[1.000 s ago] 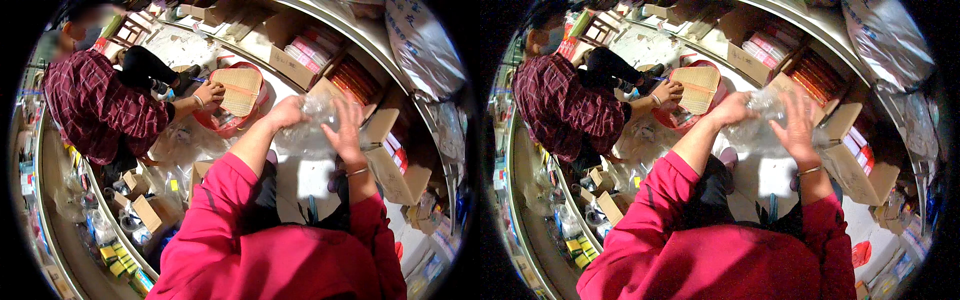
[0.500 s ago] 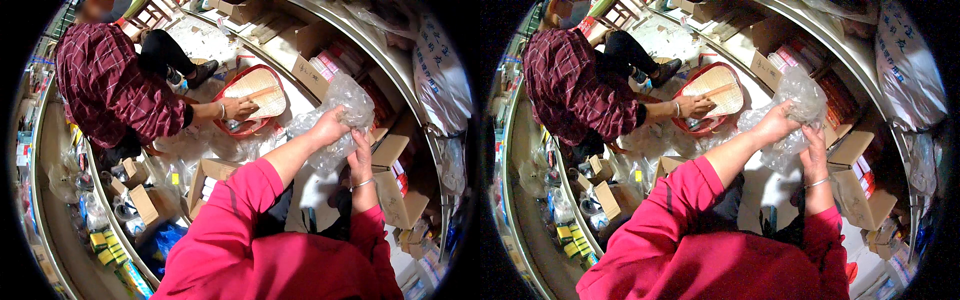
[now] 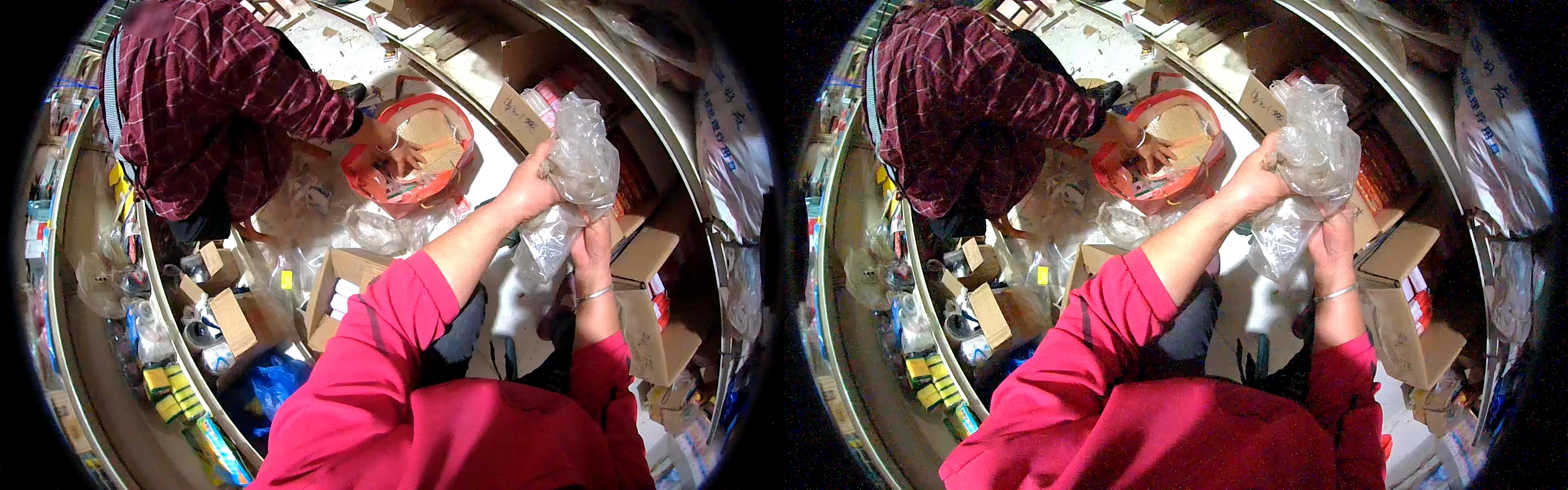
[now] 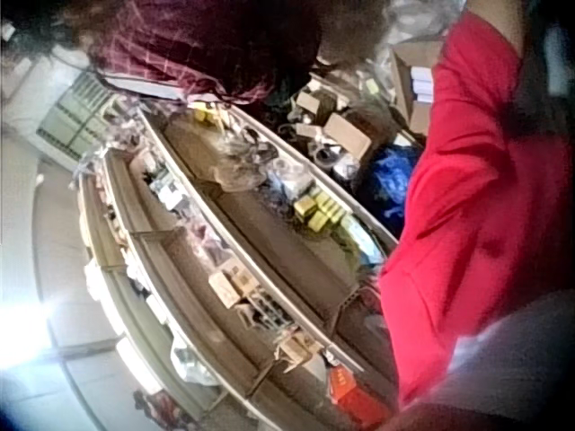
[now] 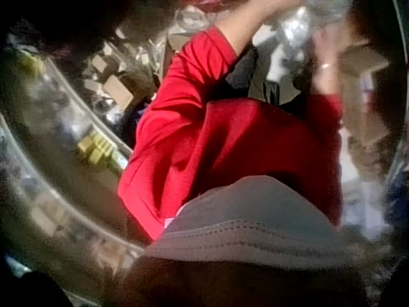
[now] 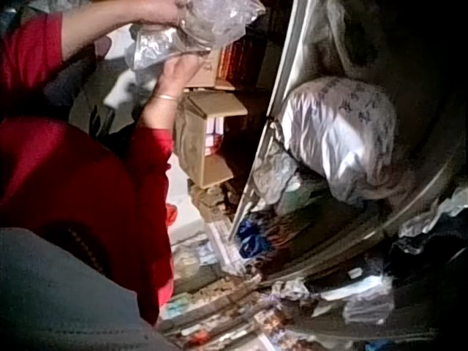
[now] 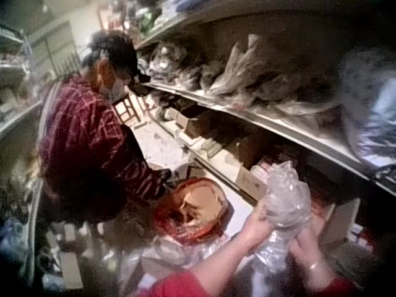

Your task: The person sits on the floor in a cluttered storage area and sorts through various items. They pick up plastic bags, boxes, and packaged goods, inspect them, and place them into a red bag or onto a nearby shelf.

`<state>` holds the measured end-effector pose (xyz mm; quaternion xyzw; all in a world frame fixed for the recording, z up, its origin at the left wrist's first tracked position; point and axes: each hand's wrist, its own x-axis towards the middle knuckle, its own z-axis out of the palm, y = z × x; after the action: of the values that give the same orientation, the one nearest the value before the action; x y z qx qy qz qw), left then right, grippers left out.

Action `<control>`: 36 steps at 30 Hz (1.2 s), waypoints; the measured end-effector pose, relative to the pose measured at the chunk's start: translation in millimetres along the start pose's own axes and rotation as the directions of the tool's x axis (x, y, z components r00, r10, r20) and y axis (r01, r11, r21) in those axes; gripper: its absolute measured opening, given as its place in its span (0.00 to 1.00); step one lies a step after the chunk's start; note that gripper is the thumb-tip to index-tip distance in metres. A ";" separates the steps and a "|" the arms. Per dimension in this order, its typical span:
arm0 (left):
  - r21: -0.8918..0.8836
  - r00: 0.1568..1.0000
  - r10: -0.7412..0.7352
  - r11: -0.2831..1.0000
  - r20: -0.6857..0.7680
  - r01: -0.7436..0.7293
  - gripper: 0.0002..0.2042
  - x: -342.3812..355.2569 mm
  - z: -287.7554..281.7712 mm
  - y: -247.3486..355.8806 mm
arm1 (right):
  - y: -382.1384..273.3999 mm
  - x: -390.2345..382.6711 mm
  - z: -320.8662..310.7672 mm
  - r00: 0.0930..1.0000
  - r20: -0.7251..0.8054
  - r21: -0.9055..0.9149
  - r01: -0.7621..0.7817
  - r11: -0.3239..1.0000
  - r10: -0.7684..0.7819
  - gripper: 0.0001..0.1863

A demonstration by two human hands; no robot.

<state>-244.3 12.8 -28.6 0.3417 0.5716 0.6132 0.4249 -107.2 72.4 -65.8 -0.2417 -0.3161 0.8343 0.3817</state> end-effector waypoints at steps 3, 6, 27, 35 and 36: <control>-0.119 0.999 0.034 0.992 -0.028 -0.037 0.27 -0.7 -3.4 5.9 | -1.7 0.5 4.3 0.999 0.022 -0.105 -0.034 0.994 0.037 0.18; -0.067 0.984 0.136 0.987 -0.118 -0.145 0.22 8.2 -20.2 -5.3 | -11.2 -9.5 25.6 0.996 -0.016 -0.265 -0.094 0.960 0.093 0.19; 0.995 0.774 -0.633 0.090 0.018 0.050 0.27 -6.1 -233.6 -214.5 | -22.6 -19.7 -1.1 0.950 -0.044 -0.576 -0.277 0.769 0.309 0.20; 0.985 0.847 -0.521 0.060 -0.105 0.159 0.32 6.0 -221.5 -202.5 | 37.8 -5.1 -19.5 0.878 -0.228 -0.835 -0.399 0.379 0.421 0.16; 0.971 0.873 -0.476 0.143 -0.103 0.193 0.34 3.4 -221.9 -195.3 | 57.0 2.5 -24.7 0.856 -0.229 -0.819 -0.427 0.385 0.463 0.18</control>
<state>-421.0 -78.0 -247.5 0.4592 0.8319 -0.0277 0.3105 -120.3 53.9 -123.7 -0.4557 -0.6109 0.6468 -0.0288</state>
